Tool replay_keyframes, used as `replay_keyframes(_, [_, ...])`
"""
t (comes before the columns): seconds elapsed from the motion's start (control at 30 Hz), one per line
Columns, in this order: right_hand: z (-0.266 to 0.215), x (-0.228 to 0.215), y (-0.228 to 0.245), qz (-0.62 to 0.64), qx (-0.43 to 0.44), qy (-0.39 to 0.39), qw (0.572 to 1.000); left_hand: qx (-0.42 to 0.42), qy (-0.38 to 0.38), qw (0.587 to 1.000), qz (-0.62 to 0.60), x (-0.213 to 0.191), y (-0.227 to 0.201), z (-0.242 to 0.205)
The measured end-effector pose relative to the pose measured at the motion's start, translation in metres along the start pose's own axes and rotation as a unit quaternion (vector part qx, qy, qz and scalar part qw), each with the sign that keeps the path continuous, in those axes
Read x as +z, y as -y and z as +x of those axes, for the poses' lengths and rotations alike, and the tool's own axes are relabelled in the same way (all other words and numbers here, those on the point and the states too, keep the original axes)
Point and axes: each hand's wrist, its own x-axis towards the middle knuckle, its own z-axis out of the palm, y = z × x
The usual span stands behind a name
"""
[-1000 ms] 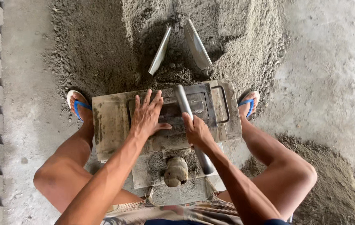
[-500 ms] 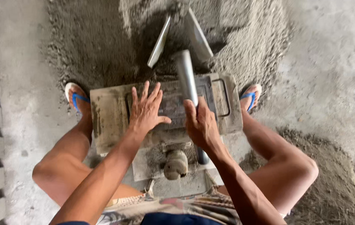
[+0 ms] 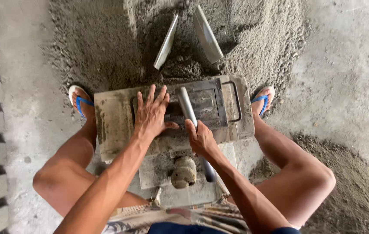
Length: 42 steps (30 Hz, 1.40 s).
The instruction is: The person fills a metal mold with cement mixture using metal plates, levels and packs the mixture with a metal tool, and then removes the mold to leave the formed block on the floor alongside others.
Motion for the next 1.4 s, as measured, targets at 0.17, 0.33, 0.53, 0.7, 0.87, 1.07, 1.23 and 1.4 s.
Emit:
replay_keyframes(0.17, [-0.012,-0.064,0.014,0.244,0.172,0.107,0.949,-0.005,0.028,1.000,0.001,0.000,0.015,0.008])
replay_keyframes(0.33, [0.016,-0.112,-0.037,0.125,0.158,-0.010,0.979,-0.219,-0.099,0.955,-0.172,0.041,0.060,0.002])
replay_keyframes(0.53, [0.073,-0.109,-0.091,-0.180,0.084,-0.094,0.975,-0.394,-0.129,0.845,-0.337,0.084,0.077,0.016])
replay_keyframes(0.7, [0.116,-0.108,-0.161,-0.230,0.035,-0.078,0.970,-0.402,-0.143,0.844,-0.325,0.091,0.082,0.014])
replay_keyframes(0.87, [0.117,-0.114,-0.141,-0.264,0.025,-0.055,0.963,-0.386,-0.123,0.846,-0.347,0.090,0.075,0.006])
replay_keyframes(1.07, [0.104,-0.094,-0.037,-0.149,-0.103,-0.199,0.963,-0.354,-0.107,0.834,-0.410,0.077,0.073,-0.004])
replay_keyframes(1.23, [0.085,-0.059,-0.064,-0.011,-0.094,-0.249,0.964,-0.387,-0.129,0.799,-0.443,0.071,0.049,-0.037])
replay_keyframes(1.4, [0.117,-0.068,-0.065,0.008,-0.014,-0.168,0.986,-0.433,-0.118,0.812,-0.374,0.101,0.024,-0.086])
